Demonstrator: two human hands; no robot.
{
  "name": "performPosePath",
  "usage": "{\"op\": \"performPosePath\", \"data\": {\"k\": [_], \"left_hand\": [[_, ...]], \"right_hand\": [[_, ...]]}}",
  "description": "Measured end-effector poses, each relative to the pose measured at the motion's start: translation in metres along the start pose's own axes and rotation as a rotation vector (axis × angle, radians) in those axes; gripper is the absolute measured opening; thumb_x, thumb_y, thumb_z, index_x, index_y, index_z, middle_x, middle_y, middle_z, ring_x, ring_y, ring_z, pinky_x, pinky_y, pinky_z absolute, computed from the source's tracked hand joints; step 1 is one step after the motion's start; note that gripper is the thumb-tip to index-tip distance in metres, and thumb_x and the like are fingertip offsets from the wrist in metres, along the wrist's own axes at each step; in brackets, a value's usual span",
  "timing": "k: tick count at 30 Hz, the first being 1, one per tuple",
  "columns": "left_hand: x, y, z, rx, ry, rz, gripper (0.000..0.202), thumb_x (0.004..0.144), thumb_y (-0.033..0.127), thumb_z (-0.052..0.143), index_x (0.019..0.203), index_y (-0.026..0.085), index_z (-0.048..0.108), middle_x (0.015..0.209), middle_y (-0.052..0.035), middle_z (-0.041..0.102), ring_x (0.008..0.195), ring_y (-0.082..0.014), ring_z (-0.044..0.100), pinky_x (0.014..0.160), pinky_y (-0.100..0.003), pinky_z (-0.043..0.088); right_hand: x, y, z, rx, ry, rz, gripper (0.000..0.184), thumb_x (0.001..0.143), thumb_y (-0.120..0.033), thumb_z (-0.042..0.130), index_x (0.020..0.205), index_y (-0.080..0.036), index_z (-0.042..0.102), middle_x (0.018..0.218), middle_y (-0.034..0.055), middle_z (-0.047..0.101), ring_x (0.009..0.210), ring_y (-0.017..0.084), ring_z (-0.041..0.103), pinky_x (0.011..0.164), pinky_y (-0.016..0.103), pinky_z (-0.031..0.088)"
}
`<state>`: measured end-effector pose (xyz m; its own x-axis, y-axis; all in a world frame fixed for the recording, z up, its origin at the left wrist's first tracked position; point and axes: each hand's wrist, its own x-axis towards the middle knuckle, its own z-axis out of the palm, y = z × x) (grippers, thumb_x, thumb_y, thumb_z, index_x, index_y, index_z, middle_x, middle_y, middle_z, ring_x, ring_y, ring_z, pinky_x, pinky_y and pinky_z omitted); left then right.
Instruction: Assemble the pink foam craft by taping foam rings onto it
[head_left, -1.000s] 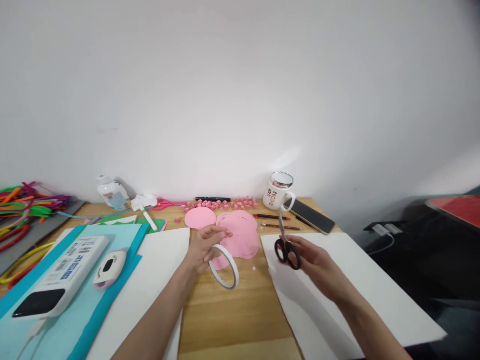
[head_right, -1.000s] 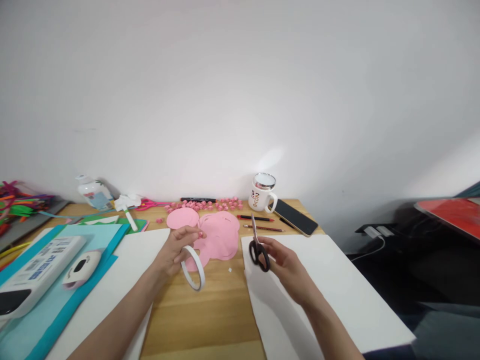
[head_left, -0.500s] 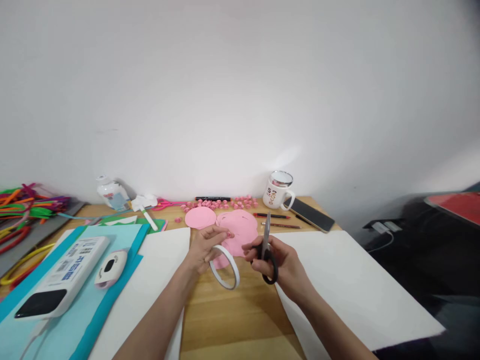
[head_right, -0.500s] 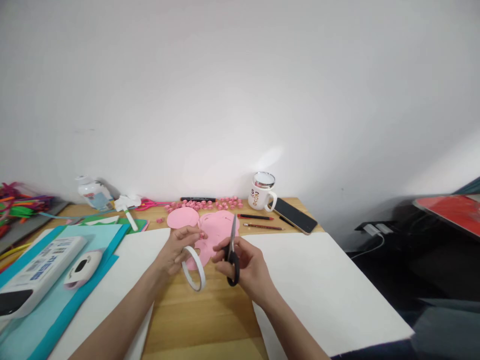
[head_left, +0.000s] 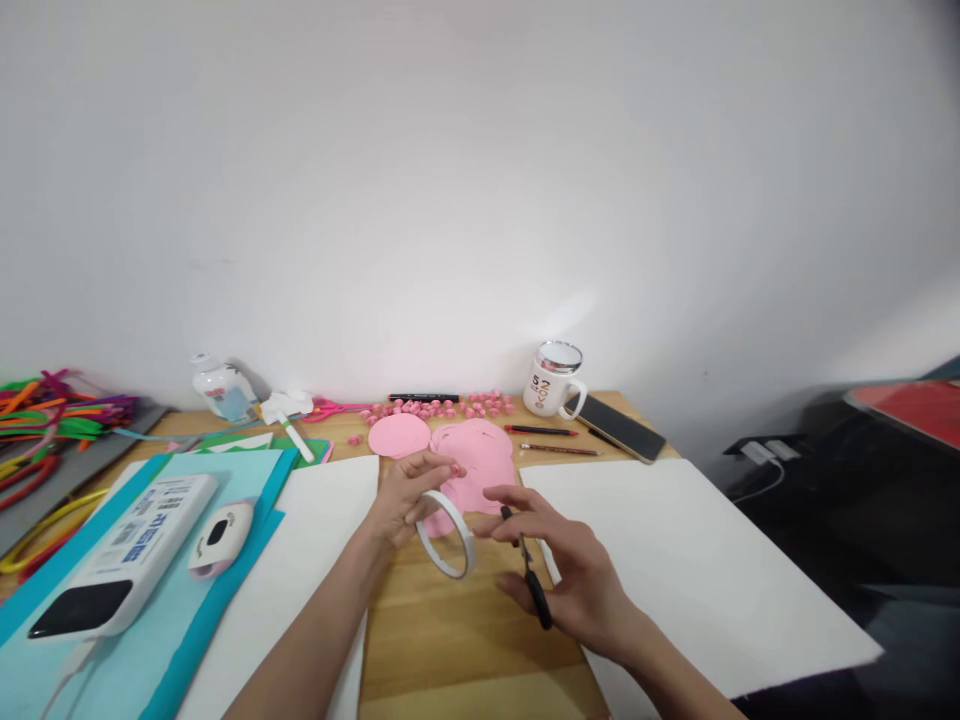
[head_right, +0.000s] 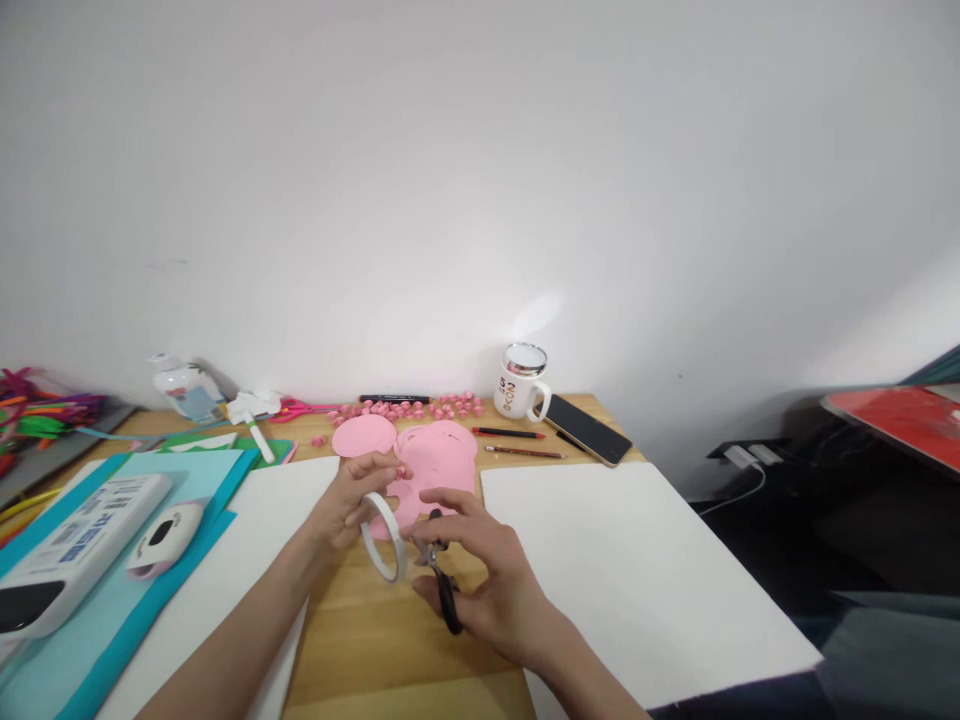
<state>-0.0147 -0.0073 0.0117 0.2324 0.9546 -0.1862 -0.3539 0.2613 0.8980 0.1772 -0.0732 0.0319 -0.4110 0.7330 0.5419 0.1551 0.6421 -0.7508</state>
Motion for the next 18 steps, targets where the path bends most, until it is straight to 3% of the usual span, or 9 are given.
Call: {"op": "performPosePath", "data": {"k": [5,13,15,18], "left_hand": [[-0.001,0.001,-0.003,-0.053,-0.013,-0.011,0.019,0.061,0.022,0.073,0.072,0.012,0.061,0.073,-0.0016,0.069,0.022,0.0067,0.025,0.030,-0.013,0.030],[0.001,-0.001,-0.007,-0.031,-0.085,-0.005,0.014,0.065,0.021,0.070,0.070,0.011,0.062,0.074,-0.0023,0.069,0.023,0.0075,0.024,0.032,-0.013,0.034],[0.000,-0.002,-0.007,-0.010,-0.095,-0.004,0.014,0.064,0.021,0.070,0.070,0.011,0.063,0.074,-0.0033,0.069,0.023,0.0070,0.024,0.029,-0.013,0.031],[-0.001,-0.002,-0.006,0.030,-0.124,-0.007,0.014,0.062,0.021,0.071,0.067,0.011,0.063,0.071,-0.0039,0.069,0.023,0.0058,0.024,0.025,-0.013,0.024]], "right_hand": [[-0.011,-0.003,-0.004,0.005,0.047,0.001,0.033,0.072,-0.010,0.061,0.101,-0.024,0.052,0.111,0.0090,0.061,0.118,0.026,0.044,0.092,0.044,0.042],[-0.006,0.000,-0.019,-0.185,0.090,-0.065,0.043,0.066,-0.016,0.070,0.104,-0.024,0.051,0.114,0.0093,0.056,0.118,0.028,0.039,0.096,0.046,0.035],[-0.001,0.002,-0.025,-0.228,0.016,-0.020,0.045,0.064,-0.016,0.072,0.104,-0.024,0.052,0.101,0.0071,0.059,0.112,0.027,0.043,0.092,0.043,0.038],[0.007,0.003,-0.030,-0.266,-0.198,0.070,0.043,0.063,-0.015,0.071,0.102,-0.025,0.056,0.092,0.0045,0.059,0.097,0.023,0.049,0.083,0.036,0.043]]}}
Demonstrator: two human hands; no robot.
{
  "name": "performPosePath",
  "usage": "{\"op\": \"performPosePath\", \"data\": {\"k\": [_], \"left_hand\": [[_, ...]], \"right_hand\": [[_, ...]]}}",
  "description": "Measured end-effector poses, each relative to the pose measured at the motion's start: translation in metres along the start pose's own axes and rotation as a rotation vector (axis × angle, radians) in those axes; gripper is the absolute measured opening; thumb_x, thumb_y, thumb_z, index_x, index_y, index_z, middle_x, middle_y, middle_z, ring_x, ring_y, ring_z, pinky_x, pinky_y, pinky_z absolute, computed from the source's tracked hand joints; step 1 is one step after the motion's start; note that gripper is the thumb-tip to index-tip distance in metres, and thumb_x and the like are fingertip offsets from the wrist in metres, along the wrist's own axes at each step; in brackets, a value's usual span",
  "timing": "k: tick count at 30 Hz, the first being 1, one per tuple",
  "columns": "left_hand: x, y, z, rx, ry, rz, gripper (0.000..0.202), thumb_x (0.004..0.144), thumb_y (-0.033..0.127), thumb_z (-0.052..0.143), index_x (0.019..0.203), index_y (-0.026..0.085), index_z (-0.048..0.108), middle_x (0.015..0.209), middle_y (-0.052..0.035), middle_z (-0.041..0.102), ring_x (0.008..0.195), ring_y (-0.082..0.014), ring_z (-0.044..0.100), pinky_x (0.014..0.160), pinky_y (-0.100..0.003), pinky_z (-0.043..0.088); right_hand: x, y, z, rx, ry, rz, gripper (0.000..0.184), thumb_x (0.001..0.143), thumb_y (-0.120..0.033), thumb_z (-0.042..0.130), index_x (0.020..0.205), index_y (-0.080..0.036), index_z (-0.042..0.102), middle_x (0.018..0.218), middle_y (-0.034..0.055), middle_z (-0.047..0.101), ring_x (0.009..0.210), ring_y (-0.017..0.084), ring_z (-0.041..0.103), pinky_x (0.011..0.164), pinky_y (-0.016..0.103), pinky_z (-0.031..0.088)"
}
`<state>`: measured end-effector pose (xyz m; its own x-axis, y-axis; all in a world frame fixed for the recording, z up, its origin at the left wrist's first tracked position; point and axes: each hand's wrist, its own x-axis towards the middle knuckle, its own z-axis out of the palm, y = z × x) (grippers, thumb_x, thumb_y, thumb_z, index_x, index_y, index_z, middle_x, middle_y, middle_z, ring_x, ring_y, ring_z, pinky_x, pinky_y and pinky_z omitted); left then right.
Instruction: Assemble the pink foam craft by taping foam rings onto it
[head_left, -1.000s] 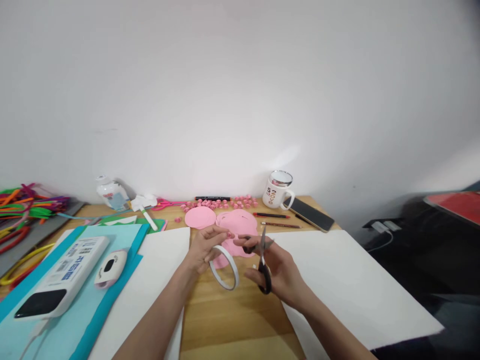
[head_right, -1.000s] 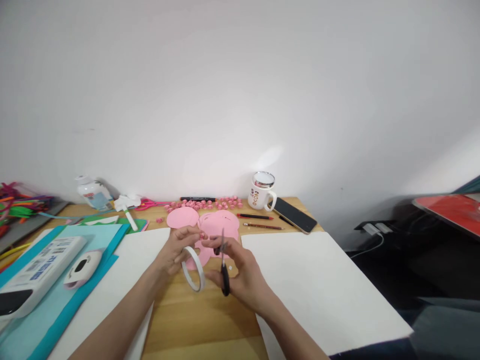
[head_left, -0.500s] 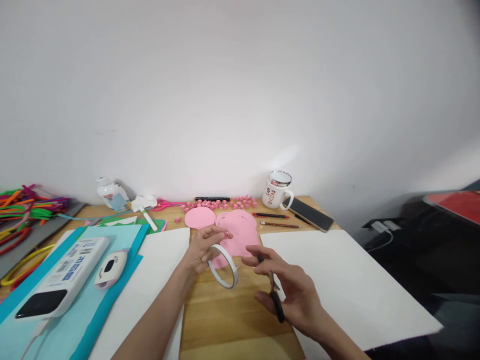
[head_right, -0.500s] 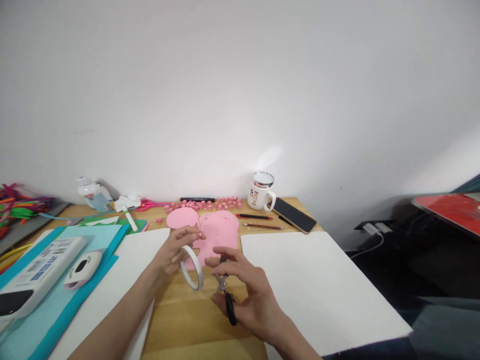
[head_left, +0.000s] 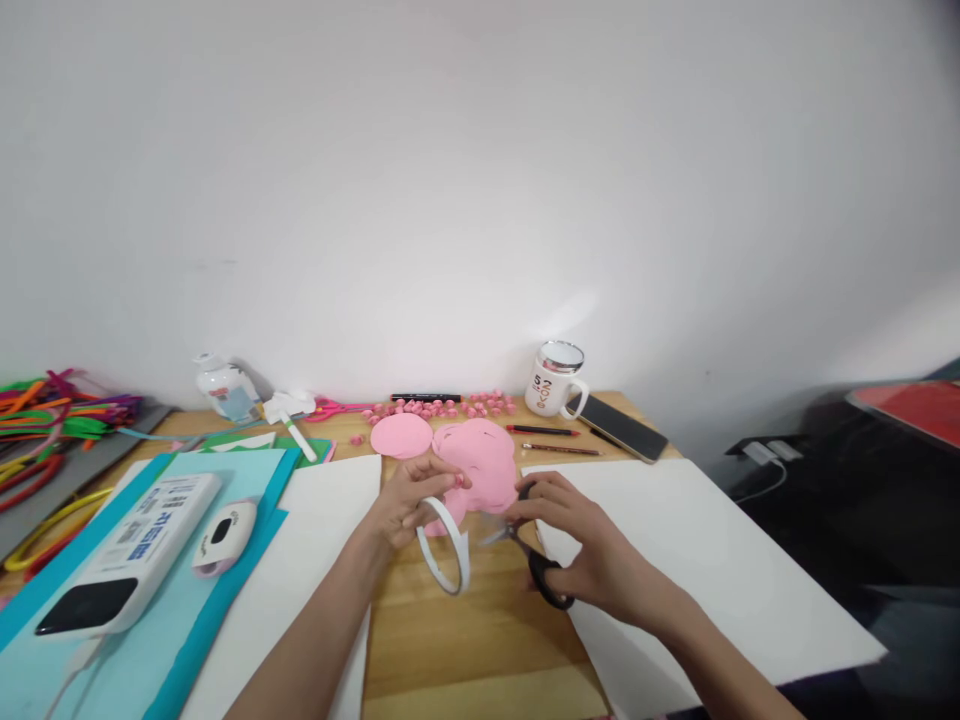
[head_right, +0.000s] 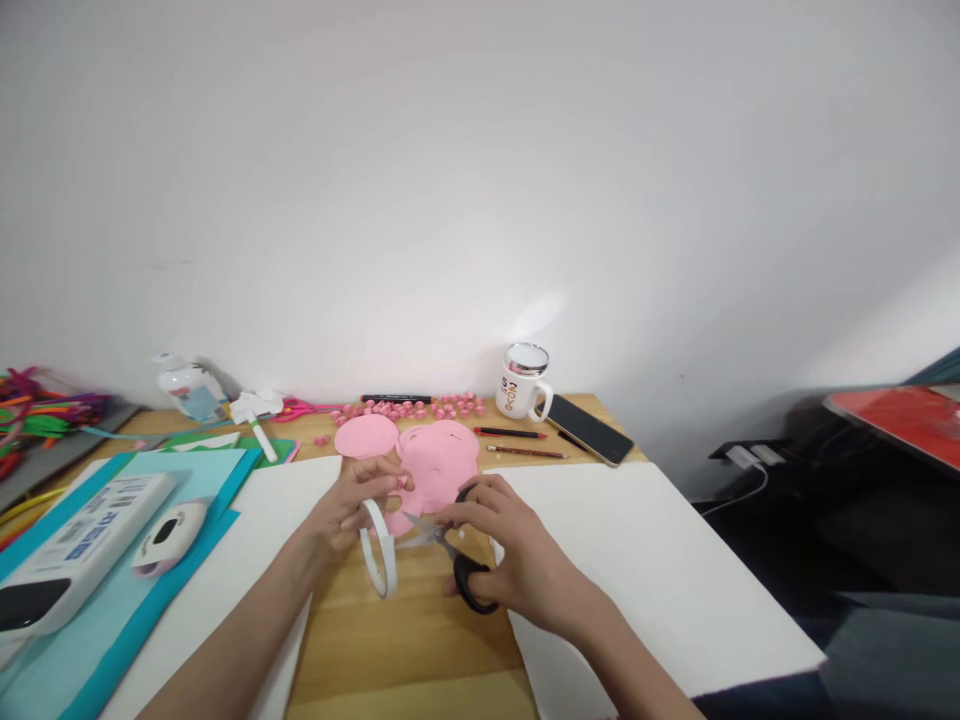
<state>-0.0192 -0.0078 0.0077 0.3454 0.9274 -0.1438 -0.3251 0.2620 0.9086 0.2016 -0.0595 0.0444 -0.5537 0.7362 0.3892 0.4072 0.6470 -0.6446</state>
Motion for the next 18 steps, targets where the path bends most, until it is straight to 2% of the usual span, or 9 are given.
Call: {"op": "performPosePath", "data": {"k": [2,7,13,18], "left_hand": [[-0.001,0.000,0.002,0.023,-0.027,-0.011,0.015,0.061,0.022,0.071,0.066,0.010,0.063,0.068,-0.0039,0.069,0.022,0.0051,0.023,0.023,-0.013,0.020],[-0.002,0.000,0.001,0.039,-0.062,-0.024,0.014,0.061,0.021,0.071,0.067,0.010,0.064,0.069,-0.0051,0.069,0.022,0.0048,0.024,0.023,-0.013,0.015],[-0.001,-0.003,-0.003,0.063,-0.065,-0.034,0.014,0.061,0.021,0.070,0.069,0.011,0.066,0.069,-0.0059,0.069,0.025,0.0038,0.025,0.026,-0.013,0.017],[0.001,-0.007,-0.005,0.081,-0.086,-0.025,0.012,0.063,0.021,0.070,0.069,0.012,0.067,0.071,-0.0059,0.069,0.027,0.0025,0.027,0.029,-0.016,0.023]], "right_hand": [[0.005,0.000,-0.001,-0.021,-0.100,0.026,0.043,0.062,-0.013,0.070,0.101,-0.025,0.058,0.091,0.0039,0.058,0.091,0.021,0.050,0.078,0.033,0.044],[0.012,-0.003,0.000,-0.060,-0.239,0.036,0.046,0.061,-0.010,0.067,0.103,-0.027,0.059,0.084,0.0019,0.055,0.086,0.019,0.048,0.074,0.030,0.042],[0.014,-0.003,0.000,-0.039,-0.282,0.013,0.039,0.063,-0.013,0.068,0.099,-0.026,0.062,0.079,0.0012,0.055,0.082,0.018,0.048,0.072,0.028,0.041],[0.014,-0.004,-0.001,-0.012,-0.296,0.032,0.040,0.061,-0.019,0.071,0.100,-0.027,0.062,0.080,0.0010,0.055,0.081,0.018,0.048,0.070,0.028,0.042]]}}
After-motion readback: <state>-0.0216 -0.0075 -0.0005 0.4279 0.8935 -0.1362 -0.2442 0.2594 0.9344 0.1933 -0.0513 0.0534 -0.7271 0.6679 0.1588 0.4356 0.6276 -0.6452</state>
